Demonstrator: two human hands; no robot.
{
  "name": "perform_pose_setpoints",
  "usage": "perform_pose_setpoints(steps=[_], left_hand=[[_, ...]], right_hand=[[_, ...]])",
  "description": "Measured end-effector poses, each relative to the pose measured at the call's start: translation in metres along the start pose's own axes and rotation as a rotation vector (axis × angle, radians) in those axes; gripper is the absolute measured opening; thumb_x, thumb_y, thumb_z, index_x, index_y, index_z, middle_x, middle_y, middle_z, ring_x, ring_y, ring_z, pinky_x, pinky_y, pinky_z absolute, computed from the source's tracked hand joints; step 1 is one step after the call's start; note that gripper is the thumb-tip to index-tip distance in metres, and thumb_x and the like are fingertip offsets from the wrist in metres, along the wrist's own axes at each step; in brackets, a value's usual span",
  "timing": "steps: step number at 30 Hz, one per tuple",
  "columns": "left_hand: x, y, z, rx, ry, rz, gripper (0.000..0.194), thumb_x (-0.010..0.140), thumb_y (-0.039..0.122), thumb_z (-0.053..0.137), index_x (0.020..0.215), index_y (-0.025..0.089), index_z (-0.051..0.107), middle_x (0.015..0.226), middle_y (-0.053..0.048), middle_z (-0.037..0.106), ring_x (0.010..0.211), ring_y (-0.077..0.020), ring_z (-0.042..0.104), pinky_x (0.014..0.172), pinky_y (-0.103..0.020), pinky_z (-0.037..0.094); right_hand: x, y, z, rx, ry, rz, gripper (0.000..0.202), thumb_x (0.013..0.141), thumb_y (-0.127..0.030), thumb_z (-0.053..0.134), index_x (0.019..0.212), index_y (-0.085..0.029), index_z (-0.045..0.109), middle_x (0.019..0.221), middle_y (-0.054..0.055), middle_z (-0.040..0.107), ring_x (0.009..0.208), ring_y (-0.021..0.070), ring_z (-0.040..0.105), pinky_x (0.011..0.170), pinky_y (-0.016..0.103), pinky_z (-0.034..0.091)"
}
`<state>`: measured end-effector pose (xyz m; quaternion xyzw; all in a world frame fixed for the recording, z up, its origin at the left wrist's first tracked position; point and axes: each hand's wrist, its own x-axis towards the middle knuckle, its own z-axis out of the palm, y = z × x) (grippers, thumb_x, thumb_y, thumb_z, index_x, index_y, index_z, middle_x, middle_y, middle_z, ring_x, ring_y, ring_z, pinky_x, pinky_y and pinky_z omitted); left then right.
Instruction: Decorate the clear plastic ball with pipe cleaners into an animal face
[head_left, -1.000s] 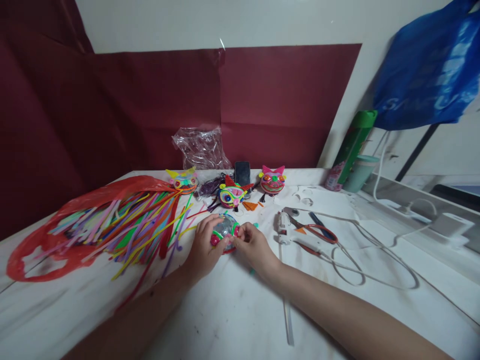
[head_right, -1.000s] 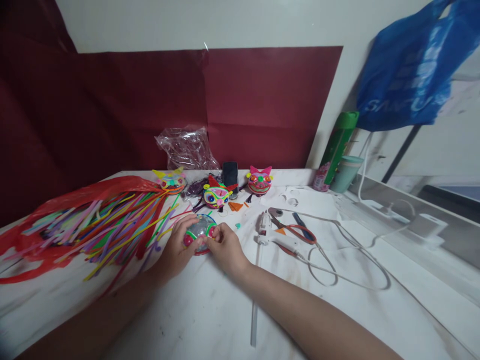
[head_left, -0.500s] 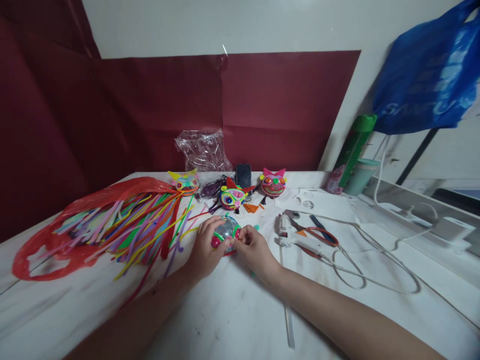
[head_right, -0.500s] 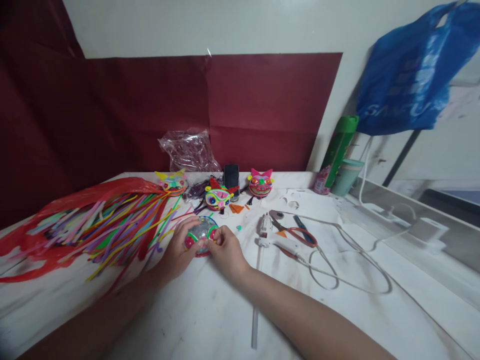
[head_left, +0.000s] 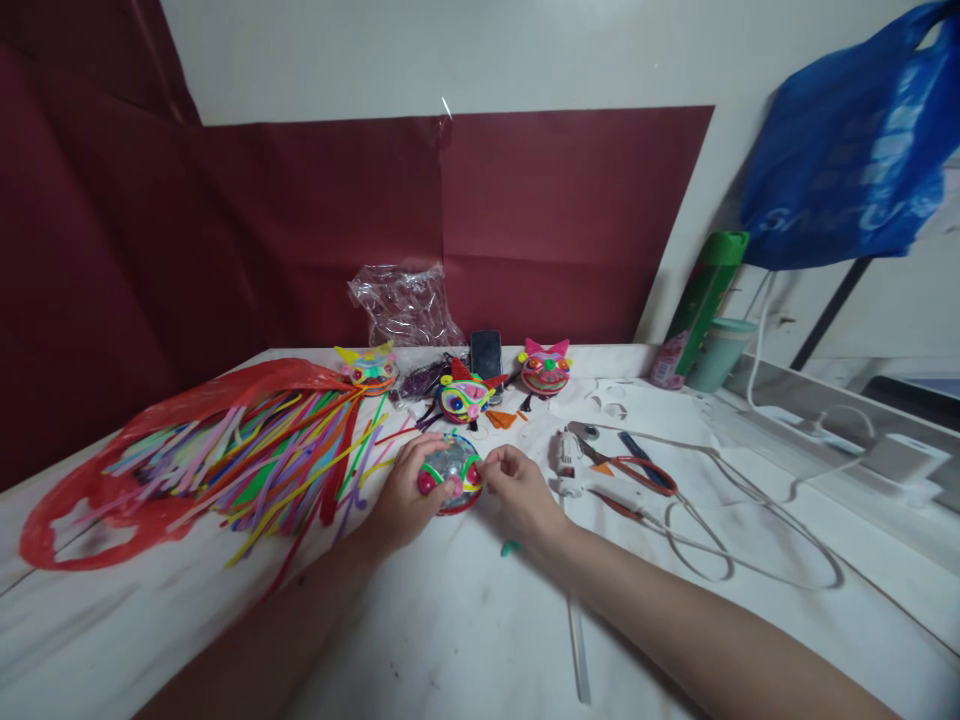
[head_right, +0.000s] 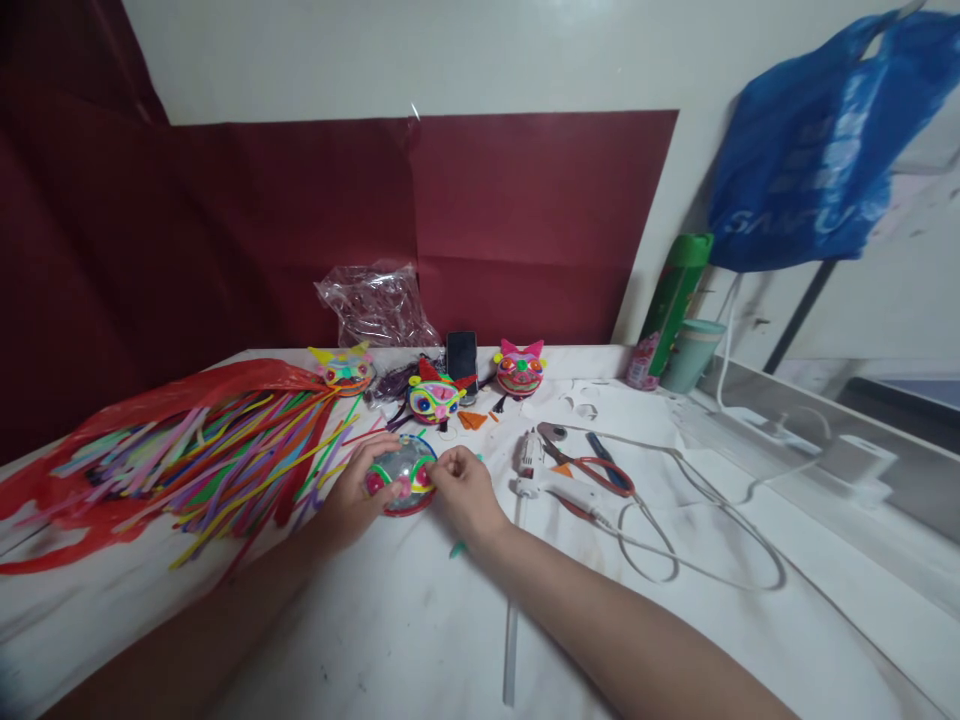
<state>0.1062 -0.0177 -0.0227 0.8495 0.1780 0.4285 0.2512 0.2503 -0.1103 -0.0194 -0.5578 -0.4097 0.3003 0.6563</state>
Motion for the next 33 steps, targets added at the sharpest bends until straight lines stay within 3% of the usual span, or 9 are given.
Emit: perform_pose_setpoints(steps=[2,5,7,10,14,17,24,28,33], left_hand=[[-0.001,-0.005,-0.004,-0.042,-0.048,0.006,0.036,0.077,0.026,0.06,0.111,0.02,0.053,0.125,-0.011,0.052,0.123,-0.0268,0.044,0.105,-0.045,0.032],[-0.004,-0.015,-0.012,-0.151,-0.113,-0.019,0.053,0.078,0.041,0.059,0.126,0.02,0.046,0.137,-0.013,0.043,0.131,-0.0306,0.035,0.109,-0.047,0.027],[-0.005,-0.018,-0.017,-0.18,-0.185,-0.04,0.077,0.068,0.049,0.068,0.133,0.02,0.038,0.143,-0.015,0.036,0.135,-0.0352,0.027,0.11,-0.05,0.024],[-0.006,-0.014,-0.018,-0.091,-0.222,-0.086,0.097,0.051,0.039,0.081,0.135,0.02,0.036,0.143,-0.015,0.036,0.135,-0.0388,0.025,0.11,-0.054,0.021],[-0.004,-0.005,-0.013,-0.146,-0.107,-0.263,0.091,0.054,0.029,0.079,0.133,0.019,0.036,0.137,-0.016,0.042,0.127,-0.0353,0.04,0.104,-0.05,0.034],[-0.005,-0.008,-0.007,-0.24,-0.075,-0.34,0.087,0.054,0.026,0.079,0.13,0.02,0.038,0.136,-0.015,0.044,0.125,-0.0334,0.043,0.102,-0.047,0.038],[-0.01,-0.03,0.001,-0.357,-0.062,-0.391,0.09,0.057,0.022,0.077,0.135,0.02,0.032,0.138,-0.015,0.042,0.126,-0.0308,0.042,0.103,-0.045,0.037],[-0.009,-0.023,0.0,-0.351,-0.05,-0.389,0.089,0.056,0.023,0.077,0.134,0.02,0.034,0.135,-0.015,0.046,0.124,-0.031,0.045,0.102,-0.048,0.038],[-0.008,-0.011,-0.001,-0.347,-0.001,-0.364,0.083,0.055,0.021,0.077,0.129,0.021,0.04,0.133,-0.014,0.047,0.122,-0.0305,0.047,0.101,-0.048,0.039]], right_hand=[[0.005,-0.001,-0.005,-0.032,-0.002,-0.037,0.027,0.062,-0.032,0.068,0.081,-0.019,0.053,0.077,0.0,0.056,0.074,0.0156,0.052,0.059,0.025,0.041],[0.012,0.003,-0.012,-0.12,-0.157,-0.067,0.062,0.052,-0.027,0.074,0.109,-0.021,0.051,0.112,0.007,0.055,0.103,0.0226,0.05,0.066,0.027,0.046],[0.017,0.009,-0.016,-0.186,-0.264,-0.066,0.071,0.052,-0.025,0.075,0.118,-0.022,0.048,0.119,0.008,0.053,0.105,0.0232,0.052,0.067,0.028,0.046],[0.021,0.018,-0.021,-0.209,-0.325,-0.092,0.063,0.059,-0.025,0.073,0.117,-0.021,0.049,0.116,0.007,0.056,0.094,0.02,0.057,0.07,0.029,0.047],[0.021,0.023,-0.02,-0.155,-0.33,-0.113,0.065,0.059,-0.026,0.074,0.118,-0.022,0.047,0.109,0.006,0.059,0.087,0.0185,0.06,0.069,0.03,0.049],[0.019,0.024,-0.017,-0.135,-0.319,-0.096,0.066,0.06,-0.025,0.074,0.119,-0.022,0.044,0.103,0.005,0.06,0.085,0.0181,0.061,0.07,0.032,0.051],[0.02,0.026,-0.017,-0.147,-0.277,-0.112,0.063,0.062,-0.024,0.074,0.118,-0.019,0.046,0.101,0.006,0.062,0.086,0.0181,0.061,0.078,0.035,0.051],[0.018,0.026,-0.017,-0.142,-0.268,-0.112,0.063,0.064,-0.025,0.073,0.12,-0.019,0.045,0.104,0.007,0.062,0.082,0.0173,0.062,0.075,0.035,0.052],[0.017,0.027,-0.016,-0.111,-0.264,-0.129,0.061,0.063,-0.025,0.073,0.118,-0.019,0.047,0.105,0.008,0.063,0.093,0.0206,0.06,0.081,0.038,0.05]])
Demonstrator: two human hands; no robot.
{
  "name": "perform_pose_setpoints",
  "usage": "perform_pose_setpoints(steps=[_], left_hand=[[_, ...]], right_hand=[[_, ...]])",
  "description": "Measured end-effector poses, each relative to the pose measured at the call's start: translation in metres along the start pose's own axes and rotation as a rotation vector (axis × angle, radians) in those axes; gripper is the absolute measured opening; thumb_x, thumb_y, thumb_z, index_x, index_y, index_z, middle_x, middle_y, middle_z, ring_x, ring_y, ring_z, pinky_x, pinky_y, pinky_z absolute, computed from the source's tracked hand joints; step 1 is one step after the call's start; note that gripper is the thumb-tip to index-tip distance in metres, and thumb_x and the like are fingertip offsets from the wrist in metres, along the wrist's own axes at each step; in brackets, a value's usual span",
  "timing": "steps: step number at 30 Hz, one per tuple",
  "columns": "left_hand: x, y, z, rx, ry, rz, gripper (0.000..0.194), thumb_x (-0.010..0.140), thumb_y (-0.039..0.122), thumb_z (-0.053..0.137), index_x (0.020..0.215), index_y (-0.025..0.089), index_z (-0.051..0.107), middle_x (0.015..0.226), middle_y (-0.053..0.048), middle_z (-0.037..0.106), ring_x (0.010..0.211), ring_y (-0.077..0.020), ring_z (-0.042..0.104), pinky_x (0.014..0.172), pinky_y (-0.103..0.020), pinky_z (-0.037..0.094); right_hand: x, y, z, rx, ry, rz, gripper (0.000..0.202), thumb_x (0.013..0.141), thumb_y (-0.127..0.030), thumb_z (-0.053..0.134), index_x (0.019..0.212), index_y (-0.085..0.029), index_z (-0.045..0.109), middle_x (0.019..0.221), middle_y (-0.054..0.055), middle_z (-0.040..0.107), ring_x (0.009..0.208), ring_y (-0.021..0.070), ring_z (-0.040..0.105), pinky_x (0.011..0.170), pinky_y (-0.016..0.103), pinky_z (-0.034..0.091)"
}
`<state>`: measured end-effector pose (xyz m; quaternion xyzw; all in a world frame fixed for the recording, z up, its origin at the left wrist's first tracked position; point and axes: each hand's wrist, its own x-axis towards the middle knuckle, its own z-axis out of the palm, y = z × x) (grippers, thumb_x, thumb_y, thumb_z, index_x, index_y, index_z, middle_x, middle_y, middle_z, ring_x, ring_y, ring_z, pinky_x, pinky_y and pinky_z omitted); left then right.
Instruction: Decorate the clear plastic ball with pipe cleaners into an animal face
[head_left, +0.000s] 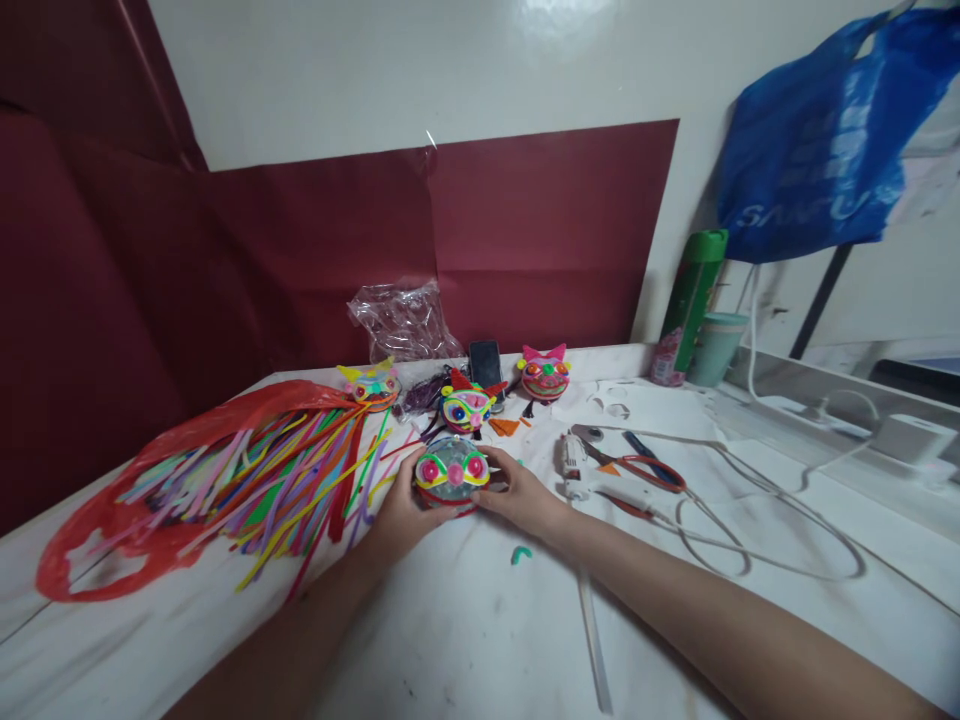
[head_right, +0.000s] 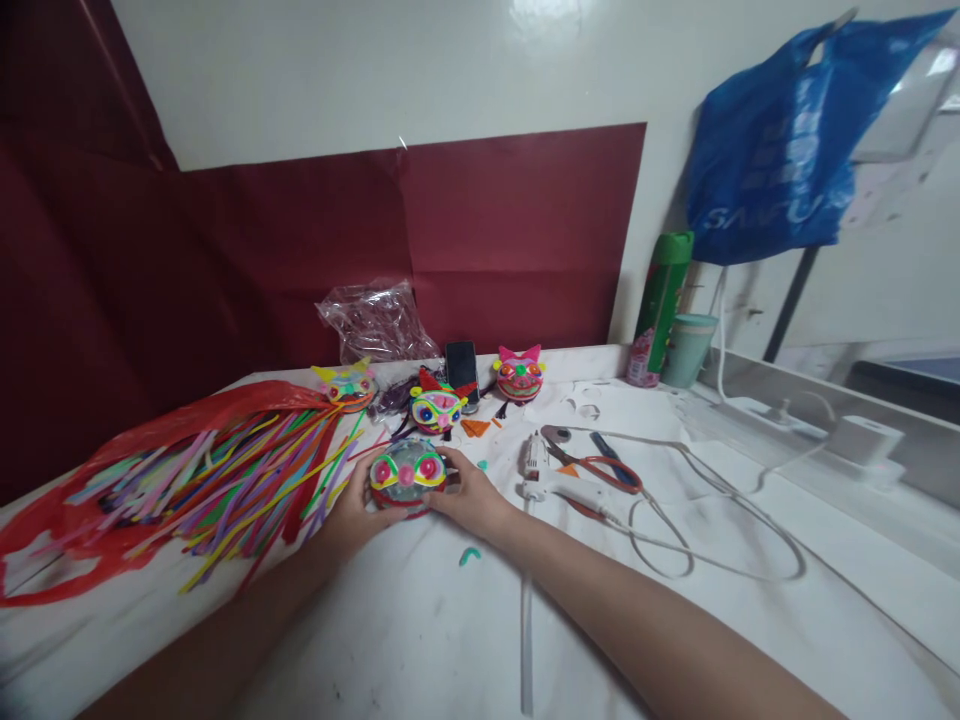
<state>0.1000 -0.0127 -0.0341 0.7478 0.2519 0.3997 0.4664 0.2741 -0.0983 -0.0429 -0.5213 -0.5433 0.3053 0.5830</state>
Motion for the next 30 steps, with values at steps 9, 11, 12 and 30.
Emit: perform_pose_setpoints(steps=[9,11,12,30], left_hand=[[-0.002,-0.001,0.0,0.024,-0.016,-0.035,0.085,0.057,0.021,0.076,0.132,0.021,0.035,0.134,-0.014,0.045,0.124,-0.0308,0.045,0.101,-0.047,0.038],[-0.003,-0.002,0.0,0.03,-0.014,-0.014,0.083,0.059,0.022,0.075,0.132,0.021,0.035,0.136,-0.014,0.044,0.125,-0.03,0.044,0.102,-0.046,0.038],[-0.003,-0.003,0.0,0.032,-0.012,-0.009,0.081,0.06,0.022,0.075,0.131,0.021,0.035,0.136,-0.013,0.043,0.125,-0.0298,0.044,0.102,-0.046,0.038],[-0.005,0.006,0.012,0.182,0.012,0.082,0.079,0.056,0.022,0.076,0.124,0.02,0.036,0.128,-0.012,0.046,0.125,-0.0314,0.041,0.102,-0.046,0.036]], right_hand=[[0.001,0.001,0.002,0.029,-0.017,0.022,0.069,0.06,-0.027,0.073,0.122,-0.017,0.046,0.113,0.01,0.061,0.096,0.0219,0.059,0.084,0.039,0.049],[0.0,-0.002,0.002,0.017,-0.01,0.03,0.066,0.062,-0.028,0.072,0.122,-0.017,0.047,0.112,0.009,0.061,0.094,0.0211,0.06,0.084,0.038,0.049],[-0.001,-0.004,0.002,-0.007,0.016,0.026,0.062,0.064,-0.029,0.071,0.121,-0.018,0.048,0.111,0.009,0.061,0.094,0.0209,0.059,0.083,0.038,0.049],[-0.012,-0.026,0.0,-0.608,0.084,-0.712,0.017,0.086,-0.021,0.055,0.101,-0.022,0.063,0.101,0.011,0.06,0.096,0.0228,0.054,0.082,0.041,0.049]])
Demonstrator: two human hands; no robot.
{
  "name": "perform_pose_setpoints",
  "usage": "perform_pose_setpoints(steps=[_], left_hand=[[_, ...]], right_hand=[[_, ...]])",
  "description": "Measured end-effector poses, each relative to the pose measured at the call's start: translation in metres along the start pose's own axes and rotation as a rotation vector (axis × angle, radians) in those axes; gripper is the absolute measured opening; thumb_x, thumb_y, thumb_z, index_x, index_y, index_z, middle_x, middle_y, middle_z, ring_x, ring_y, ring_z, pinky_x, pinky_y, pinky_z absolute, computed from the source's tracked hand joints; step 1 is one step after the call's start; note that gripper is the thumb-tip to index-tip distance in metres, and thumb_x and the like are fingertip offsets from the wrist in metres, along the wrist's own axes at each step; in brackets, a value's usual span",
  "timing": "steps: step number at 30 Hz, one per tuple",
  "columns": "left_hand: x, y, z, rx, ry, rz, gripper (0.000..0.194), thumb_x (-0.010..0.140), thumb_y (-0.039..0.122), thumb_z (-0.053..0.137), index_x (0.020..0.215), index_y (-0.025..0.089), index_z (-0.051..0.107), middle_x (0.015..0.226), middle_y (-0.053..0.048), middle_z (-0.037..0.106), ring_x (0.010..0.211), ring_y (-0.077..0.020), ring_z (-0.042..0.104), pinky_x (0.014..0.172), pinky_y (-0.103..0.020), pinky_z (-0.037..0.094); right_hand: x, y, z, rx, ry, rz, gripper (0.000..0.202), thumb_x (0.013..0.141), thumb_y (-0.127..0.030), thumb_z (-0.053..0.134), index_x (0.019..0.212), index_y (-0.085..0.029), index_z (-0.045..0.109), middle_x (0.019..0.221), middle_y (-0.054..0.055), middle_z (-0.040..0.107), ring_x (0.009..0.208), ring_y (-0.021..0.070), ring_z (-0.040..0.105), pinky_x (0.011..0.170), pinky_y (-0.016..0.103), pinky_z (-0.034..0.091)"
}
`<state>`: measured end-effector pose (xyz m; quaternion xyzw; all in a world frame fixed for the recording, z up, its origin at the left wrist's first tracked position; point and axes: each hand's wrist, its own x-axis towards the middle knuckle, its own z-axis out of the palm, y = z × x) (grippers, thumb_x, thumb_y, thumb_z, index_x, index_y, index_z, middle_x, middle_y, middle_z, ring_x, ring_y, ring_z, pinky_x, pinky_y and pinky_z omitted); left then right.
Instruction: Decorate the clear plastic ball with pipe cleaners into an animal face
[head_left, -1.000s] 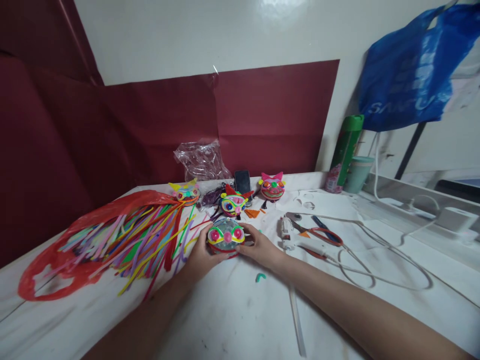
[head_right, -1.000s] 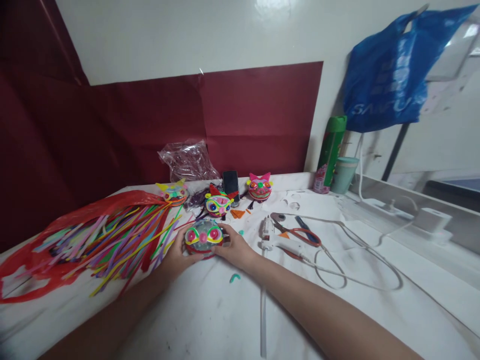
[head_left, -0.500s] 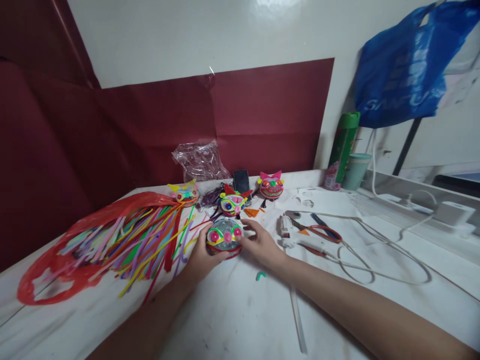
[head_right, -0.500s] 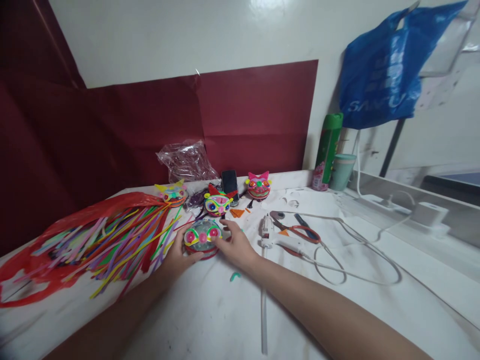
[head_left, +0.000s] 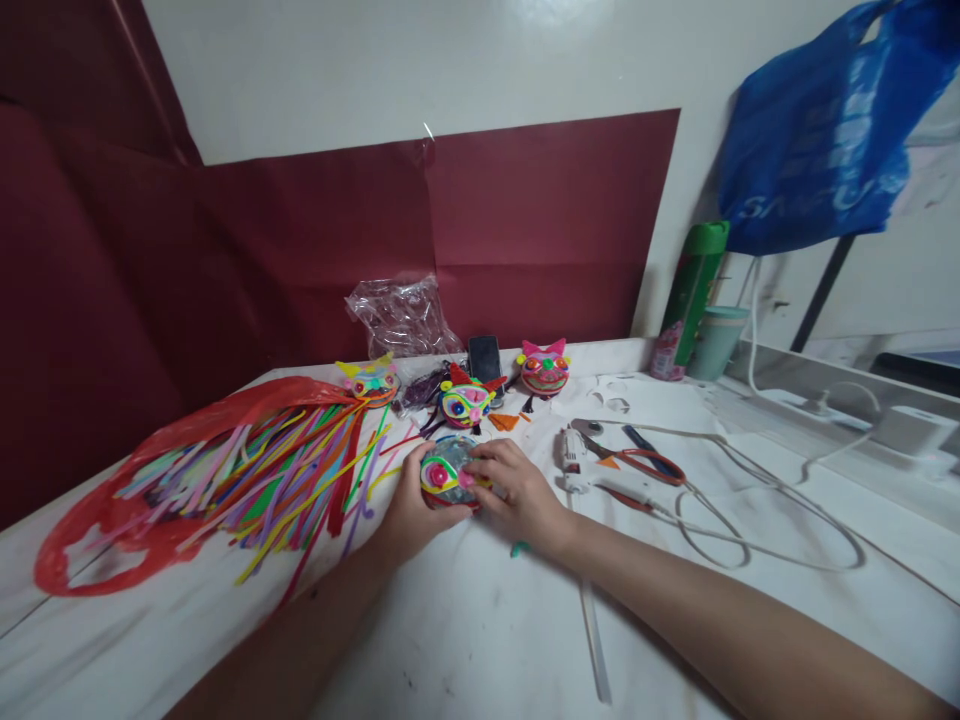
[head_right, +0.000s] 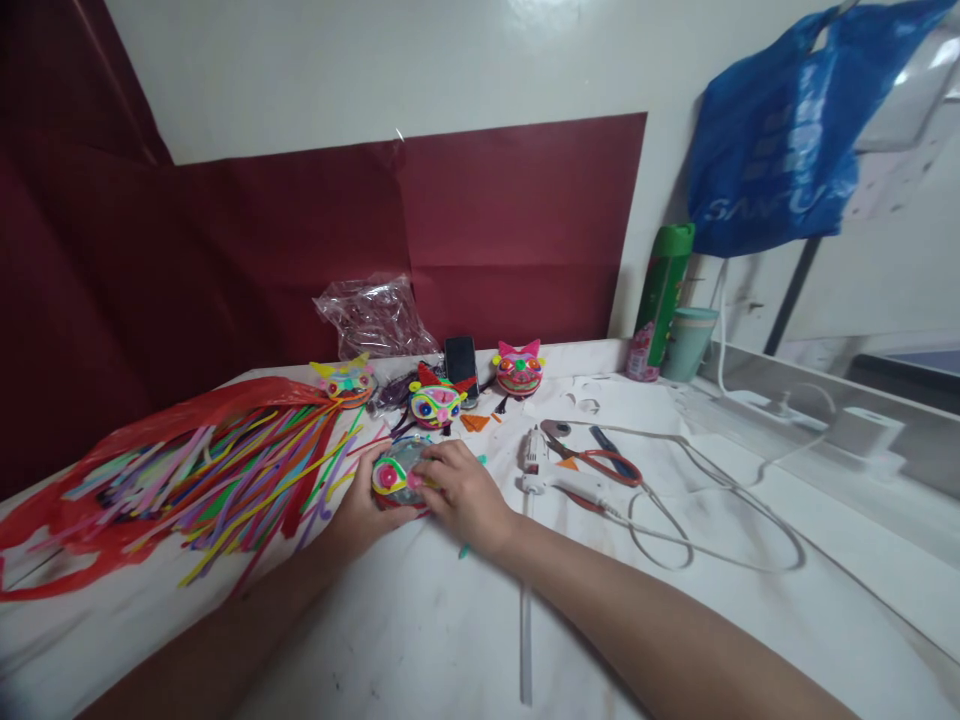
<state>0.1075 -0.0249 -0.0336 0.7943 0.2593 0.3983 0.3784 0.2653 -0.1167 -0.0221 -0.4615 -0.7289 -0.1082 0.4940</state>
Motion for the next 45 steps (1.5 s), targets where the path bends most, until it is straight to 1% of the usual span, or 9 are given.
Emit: perform_pose_setpoints(steps=[2,4,10,18,24,28,32,38,45], left_hand=[[0.0,0.005,0.002,-0.04,-0.011,-0.054,0.076,0.058,0.021,0.074,0.123,0.021,0.035,0.123,-0.01,0.05,0.119,-0.0296,0.048,0.097,-0.044,0.041],[-0.001,0.009,0.004,-0.058,0.004,-0.079,0.073,0.059,0.019,0.073,0.122,0.022,0.034,0.119,-0.009,0.052,0.114,-0.028,0.052,0.094,-0.043,0.043],[-0.004,0.01,0.007,-0.08,0.038,-0.06,0.07,0.059,0.019,0.072,0.118,0.023,0.035,0.116,-0.008,0.053,0.108,-0.0266,0.055,0.091,-0.042,0.045],[-0.005,0.013,0.007,-0.075,0.051,-0.068,0.068,0.059,0.018,0.071,0.117,0.022,0.035,0.116,-0.008,0.052,0.107,-0.0259,0.055,0.091,-0.041,0.045],[-0.006,0.009,0.008,-0.069,0.063,-0.07,0.071,0.058,0.02,0.073,0.118,0.022,0.036,0.118,-0.008,0.051,0.109,-0.0271,0.054,0.092,-0.042,0.044],[-0.007,0.009,0.009,-0.057,0.078,-0.08,0.071,0.057,0.02,0.074,0.117,0.021,0.036,0.115,-0.009,0.052,0.107,-0.0271,0.054,0.092,-0.043,0.044],[-0.007,0.009,0.009,-0.079,0.079,-0.083,0.071,0.057,0.02,0.074,0.117,0.022,0.037,0.113,-0.008,0.052,0.104,-0.0259,0.055,0.09,-0.043,0.045],[-0.008,0.009,0.009,-0.106,0.091,-0.083,0.072,0.055,0.021,0.076,0.116,0.021,0.039,0.112,-0.008,0.052,0.103,-0.0258,0.055,0.088,-0.041,0.045],[-0.009,0.014,0.009,-0.13,0.106,-0.08,0.071,0.053,0.018,0.076,0.114,0.022,0.04,0.112,-0.008,0.052,0.104,-0.026,0.055,0.089,-0.041,0.045]], right_hand=[[-0.001,-0.001,0.001,0.003,0.007,0.011,0.017,0.086,-0.021,0.056,0.101,-0.022,0.063,0.101,0.011,0.06,0.096,0.0229,0.053,0.082,0.041,0.049],[-0.002,-0.001,0.003,0.005,0.014,0.027,0.017,0.086,-0.021,0.056,0.101,-0.023,0.064,0.101,0.01,0.06,0.097,0.0233,0.053,0.082,0.042,0.049],[-0.005,-0.002,0.008,0.031,0.062,0.073,0.016,0.085,-0.022,0.057,0.098,-0.024,0.065,0.101,0.01,0.06,0.098,0.0237,0.053,0.083,0.043,0.048],[-0.003,-0.004,0.009,0.078,0.074,0.139,0.014,0.081,-0.018,0.061,0.092,-0.023,0.068,0.099,0.009,0.061,0.098,0.0228,0.054,0.083,0.041,0.048],[-0.002,-0.007,0.009,0.119,0.082,0.191,0.015,0.08,-0.017,0.062,0.092,-0.024,0.068,0.1,0.008,0.061,0.099,0.0232,0.054,0.085,0.042,0.047],[-0.003,-0.008,0.01,0.124,0.088,0.212,0.016,0.08,-0.017,0.062,0.092,-0.023,0.069,0.101,0.009,0.061,0.099,0.0238,0.054,0.085,0.042,0.046],[-0.004,-0.008,0.011,0.116,0.089,0.216,0.016,0.08,-0.017,0.061,0.093,-0.023,0.069,0.101,0.009,0.062,0.1,0.0239,0.054,0.085,0.042,0.047],[-0.004,-0.01,0.011,0.098,0.105,0.218,0.017,0.078,-0.014,0.062,0.091,-0.023,0.069,0.1,0.009,0.062,0.099,0.0235,0.054,0.084,0.042,0.047],[-0.003,-0.014,0.011,0.091,0.094,0.231,0.016,0.078,-0.013,0.062,0.088,-0.022,0.069,0.1,0.009,0.062,0.098,0.0236,0.054,0.083,0.041,0.047]])
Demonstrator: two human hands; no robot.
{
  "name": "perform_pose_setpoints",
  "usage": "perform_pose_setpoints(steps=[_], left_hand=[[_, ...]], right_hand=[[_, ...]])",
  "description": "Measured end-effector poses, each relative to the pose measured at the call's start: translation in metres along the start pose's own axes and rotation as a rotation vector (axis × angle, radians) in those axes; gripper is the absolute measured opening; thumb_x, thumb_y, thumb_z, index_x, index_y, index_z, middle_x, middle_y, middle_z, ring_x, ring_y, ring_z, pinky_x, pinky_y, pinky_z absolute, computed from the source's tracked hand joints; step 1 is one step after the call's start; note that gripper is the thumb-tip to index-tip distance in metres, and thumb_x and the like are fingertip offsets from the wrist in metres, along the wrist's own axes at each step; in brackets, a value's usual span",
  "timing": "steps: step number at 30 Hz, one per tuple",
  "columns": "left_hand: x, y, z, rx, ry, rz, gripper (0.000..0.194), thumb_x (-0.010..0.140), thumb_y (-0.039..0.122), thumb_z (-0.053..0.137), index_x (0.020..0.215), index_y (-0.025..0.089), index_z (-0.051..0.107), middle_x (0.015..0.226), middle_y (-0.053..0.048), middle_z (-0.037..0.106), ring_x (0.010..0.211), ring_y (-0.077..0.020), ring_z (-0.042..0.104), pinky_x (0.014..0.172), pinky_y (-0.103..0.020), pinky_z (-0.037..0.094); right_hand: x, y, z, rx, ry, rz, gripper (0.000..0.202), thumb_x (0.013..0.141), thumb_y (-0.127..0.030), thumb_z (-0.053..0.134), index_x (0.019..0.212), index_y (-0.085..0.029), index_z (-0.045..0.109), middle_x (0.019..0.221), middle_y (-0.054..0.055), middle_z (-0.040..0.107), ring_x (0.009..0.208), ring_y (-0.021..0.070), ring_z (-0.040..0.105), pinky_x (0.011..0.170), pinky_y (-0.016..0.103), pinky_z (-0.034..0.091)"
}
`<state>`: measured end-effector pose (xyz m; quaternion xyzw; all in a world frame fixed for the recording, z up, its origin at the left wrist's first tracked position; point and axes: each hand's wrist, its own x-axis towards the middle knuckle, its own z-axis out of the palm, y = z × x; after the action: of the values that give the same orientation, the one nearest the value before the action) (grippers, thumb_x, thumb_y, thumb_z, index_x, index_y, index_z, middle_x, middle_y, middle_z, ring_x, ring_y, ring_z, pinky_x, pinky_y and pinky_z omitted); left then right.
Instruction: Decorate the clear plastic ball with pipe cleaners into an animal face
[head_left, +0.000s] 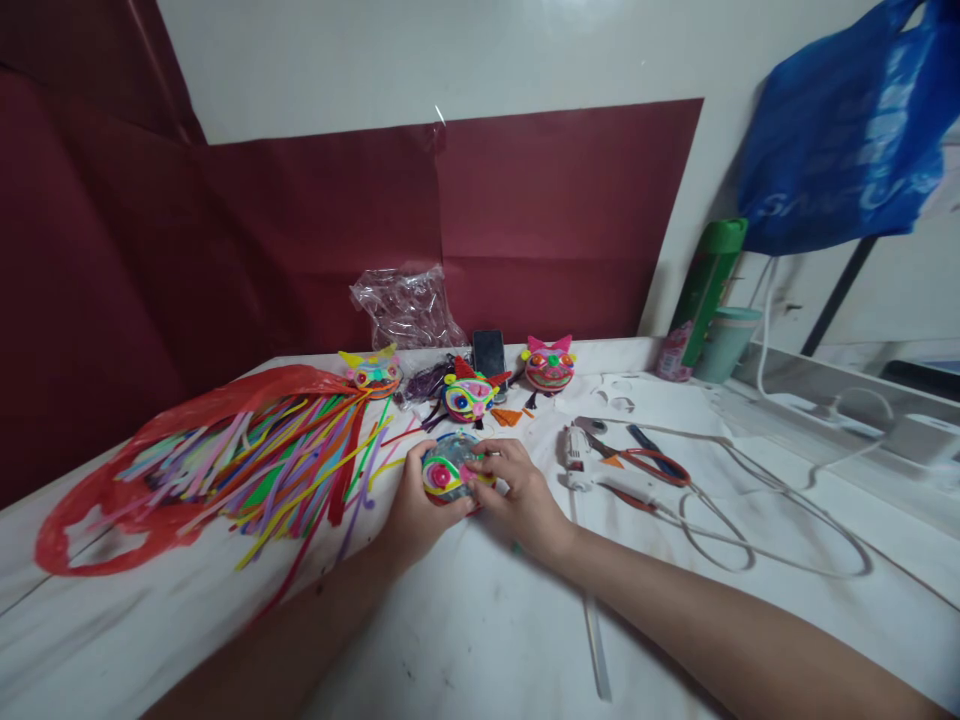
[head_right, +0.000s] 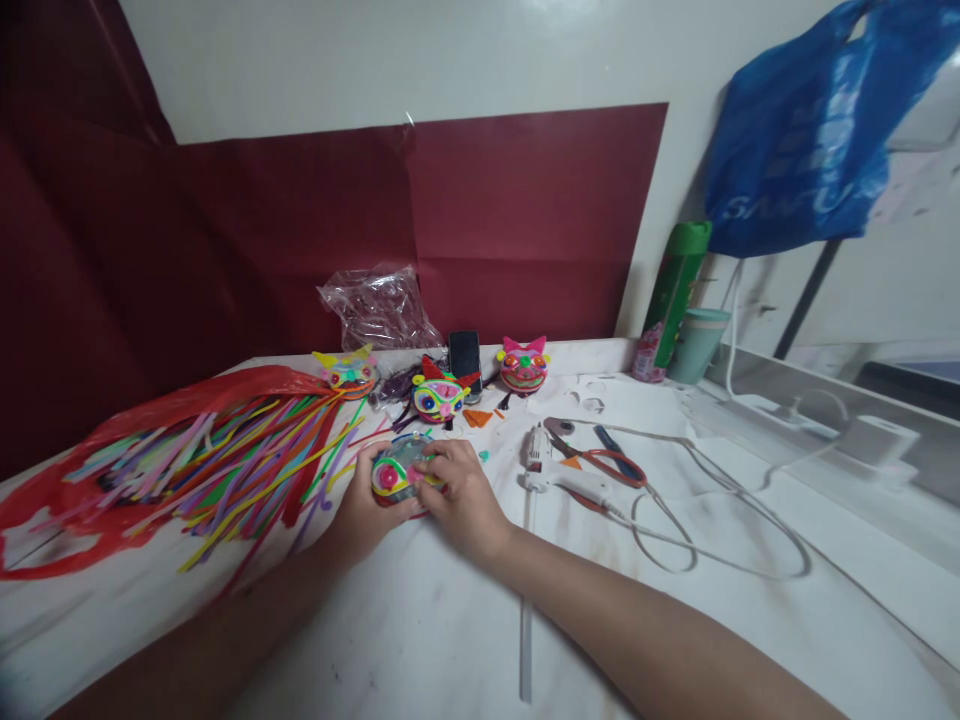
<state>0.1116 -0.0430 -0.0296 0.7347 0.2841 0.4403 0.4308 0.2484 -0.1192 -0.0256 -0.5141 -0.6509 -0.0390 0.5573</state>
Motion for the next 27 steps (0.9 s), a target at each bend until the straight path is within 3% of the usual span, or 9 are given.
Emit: perform_pose_setpoints(steps=[5,8,14,20,27], left_hand=[[0.0,0.004,-0.002,-0.008,-0.016,-0.022,0.07,0.055,0.018,0.074,0.115,0.021,0.039,0.112,-0.007,0.052,0.103,-0.0252,0.055,0.09,-0.04,0.044],[0.002,0.0,-0.004,-0.026,-0.029,-0.07,0.07,0.056,0.02,0.075,0.116,0.021,0.038,0.112,-0.008,0.053,0.102,-0.0256,0.056,0.089,-0.04,0.044],[0.005,-0.007,-0.005,-0.038,0.008,-0.075,0.071,0.054,0.021,0.076,0.116,0.021,0.039,0.113,-0.008,0.052,0.101,-0.0261,0.056,0.088,-0.04,0.045],[0.003,-0.003,-0.002,0.021,-0.021,-0.044,0.076,0.053,0.022,0.077,0.118,0.02,0.038,0.116,-0.009,0.051,0.105,-0.0274,0.055,0.089,-0.041,0.045],[0.0,-0.01,-0.001,0.085,-0.009,0.025,0.078,0.052,0.022,0.078,0.119,0.02,0.038,0.119,-0.011,0.048,0.111,-0.03,0.051,0.093,-0.044,0.042]], right_hand=[[0.002,0.005,0.0,0.031,-0.008,-0.001,0.015,0.078,-0.016,0.062,0.09,-0.023,0.068,0.1,0.008,0.062,0.099,0.0232,0.054,0.085,0.041,0.046],[0.004,0.009,-0.002,0.088,-0.024,0.005,0.027,0.076,-0.017,0.063,0.103,-0.023,0.065,0.108,0.009,0.06,0.105,0.0227,0.053,0.092,0.041,0.044],[0.008,0.013,-0.006,0.141,0.036,0.205,0.025,0.081,-0.024,0.055,0.105,-0.023,0.061,0.112,0.009,0.059,0.108,0.0221,0.053,0.083,0.037,0.047],[0.005,0.014,0.002,0.127,0.028,0.202,0.038,0.075,-0.034,0.066,0.11,-0.023,0.059,0.119,0.01,0.056,0.115,0.0252,0.048,0.099,0.044,0.038],[-0.001,0.018,0.01,0.192,-0.019,0.351,0.047,0.073,-0.038,0.067,0.116,-0.022,0.057,0.118,0.01,0.056,0.112,0.0256,0.051,0.099,0.043,0.038]])
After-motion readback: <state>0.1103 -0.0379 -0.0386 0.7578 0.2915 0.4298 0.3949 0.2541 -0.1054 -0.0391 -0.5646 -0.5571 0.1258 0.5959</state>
